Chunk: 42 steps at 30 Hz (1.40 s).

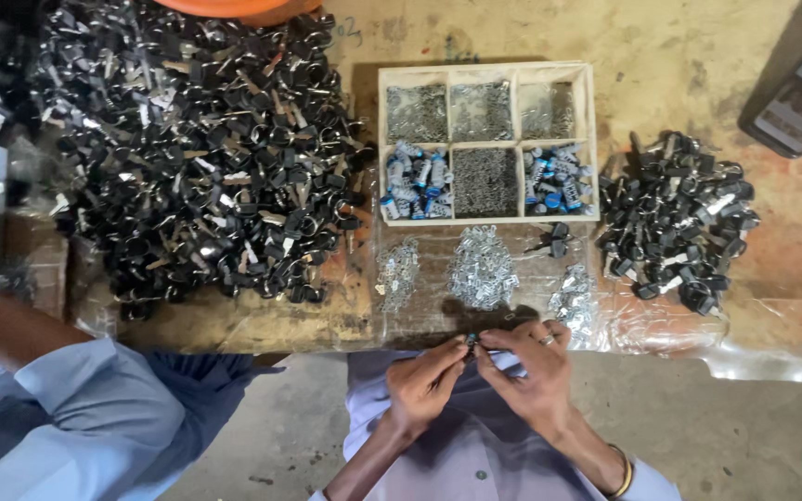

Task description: The person sits at a workbench assembling small electrical switch components. They pick black plastic housings and blue internal parts, fit the parts together by hand, and place finished assemblies into a compartmented box, repeating the cycle continuously.

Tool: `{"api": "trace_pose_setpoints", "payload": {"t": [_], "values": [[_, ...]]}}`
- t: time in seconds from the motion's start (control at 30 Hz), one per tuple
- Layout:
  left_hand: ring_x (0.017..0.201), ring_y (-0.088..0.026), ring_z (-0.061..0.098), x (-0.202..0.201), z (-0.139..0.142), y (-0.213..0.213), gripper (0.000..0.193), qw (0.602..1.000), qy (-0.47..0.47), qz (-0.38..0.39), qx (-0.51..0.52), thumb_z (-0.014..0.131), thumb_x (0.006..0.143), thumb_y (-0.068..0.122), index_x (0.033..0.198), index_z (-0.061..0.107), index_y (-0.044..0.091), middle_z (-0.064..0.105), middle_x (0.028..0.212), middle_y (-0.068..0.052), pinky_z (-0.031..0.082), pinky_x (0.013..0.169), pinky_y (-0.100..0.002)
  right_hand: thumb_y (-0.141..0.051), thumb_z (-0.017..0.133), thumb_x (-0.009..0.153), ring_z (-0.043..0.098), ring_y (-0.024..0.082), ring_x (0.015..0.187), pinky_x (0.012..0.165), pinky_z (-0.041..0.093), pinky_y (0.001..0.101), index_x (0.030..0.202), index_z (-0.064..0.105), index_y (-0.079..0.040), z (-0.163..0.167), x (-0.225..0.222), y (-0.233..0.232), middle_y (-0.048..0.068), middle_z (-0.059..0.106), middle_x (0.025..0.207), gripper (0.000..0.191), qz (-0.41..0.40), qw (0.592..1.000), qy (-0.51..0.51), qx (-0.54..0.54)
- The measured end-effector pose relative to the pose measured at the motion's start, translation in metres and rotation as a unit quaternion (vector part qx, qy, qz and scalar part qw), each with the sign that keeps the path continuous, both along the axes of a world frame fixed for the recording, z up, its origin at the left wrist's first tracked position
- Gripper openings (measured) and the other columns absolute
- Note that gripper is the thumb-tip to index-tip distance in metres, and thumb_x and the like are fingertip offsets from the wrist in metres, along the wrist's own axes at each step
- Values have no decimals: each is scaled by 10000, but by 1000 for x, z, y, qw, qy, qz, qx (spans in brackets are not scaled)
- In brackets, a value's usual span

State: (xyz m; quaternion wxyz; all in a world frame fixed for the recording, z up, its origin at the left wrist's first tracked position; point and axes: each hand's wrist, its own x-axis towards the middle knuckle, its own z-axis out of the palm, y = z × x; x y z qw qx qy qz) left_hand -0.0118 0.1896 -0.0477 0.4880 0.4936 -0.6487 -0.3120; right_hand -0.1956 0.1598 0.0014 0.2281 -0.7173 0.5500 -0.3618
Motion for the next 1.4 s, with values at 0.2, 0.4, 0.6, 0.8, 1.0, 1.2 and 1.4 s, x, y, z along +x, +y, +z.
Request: {"api": "trace_pose_setpoints", "payload": {"t": [0.2, 0.4, 0.6, 0.8, 1.0, 1.2, 1.4], "values": [[906, -227, 809, 4, 7, -4, 225, 999, -35, -26, -21, 820, 835, -20, 1053, 767, 2, 788, 1072, -145, 656, 728, -280, -206, 846, 788, 591, 165, 891, 865, 357, 343, 1021, 820, -215, -5, -26, 2, -41, 677, 965, 235, 71, 993, 81, 47], [798, -179, 808, -6, 1, 4, 211, 987, 122, -26, 102, 765, 874, -90, 1075, 738, -31, 786, 1117, -163, 678, 664, -266, -314, 841, 822, 524, 270, 1177, 1037, 303, 432, 1091, 783, -196, -2, -53, -1, 33, 620, 1330, 300, -91, 977, 189, -41], [715, -151, 780, 1, -7, 7, 267, 969, 176, 13, 173, 795, 844, -92, 1096, 750, -19, 802, 1099, -152, 592, 550, -220, -409, 848, 772, 388, 334, 1326, 1138, 258, 474, 1217, 715, -194, 8, -57, 7, 55, 503, 1457, 512, -40, 989, 141, -23], [645, -131, 775, 6, -12, 8, 252, 967, 171, 26, 185, 827, 826, -56, 1062, 756, -8, 813, 1069, -147, 416, 451, -186, -435, 853, 789, 358, 359, 1369, 1160, 240, 501, 1313, 634, -211, 8, -59, 8, 69, 443, 1510, 610, -36, 990, 137, -31], [680, -130, 794, 7, -14, 8, 261, 966, 175, 15, 191, 824, 840, -29, 1089, 751, 0, 805, 1084, -144, 447, 434, -178, -305, 881, 721, 420, 312, 1343, 1150, 215, 515, 1157, 748, -260, -2, -68, 20, 8, 560, 1390, 457, -16, 978, 202, -46], [678, -137, 794, 5, -12, 7, 259, 964, 184, 14, 193, 820, 845, -41, 1091, 751, -1, 810, 1074, -152, 422, 429, -177, -173, 856, 757, 633, 163, 1100, 1073, 295, 418, 976, 773, -208, -10, -75, 23, -68, 753, 1084, 237, 62, 992, 94, -56], [656, -131, 770, 1, -11, 6, 273, 963, 187, 19, 192, 834, 825, -64, 1081, 752, -11, 811, 1063, -154, 427, 450, -186, -73, 831, 790, 686, 158, 898, 914, 406, 308, 1009, 778, -101, 0, -45, 15, 12, 769, 992, 227, 27, 999, -19, -14]]}}
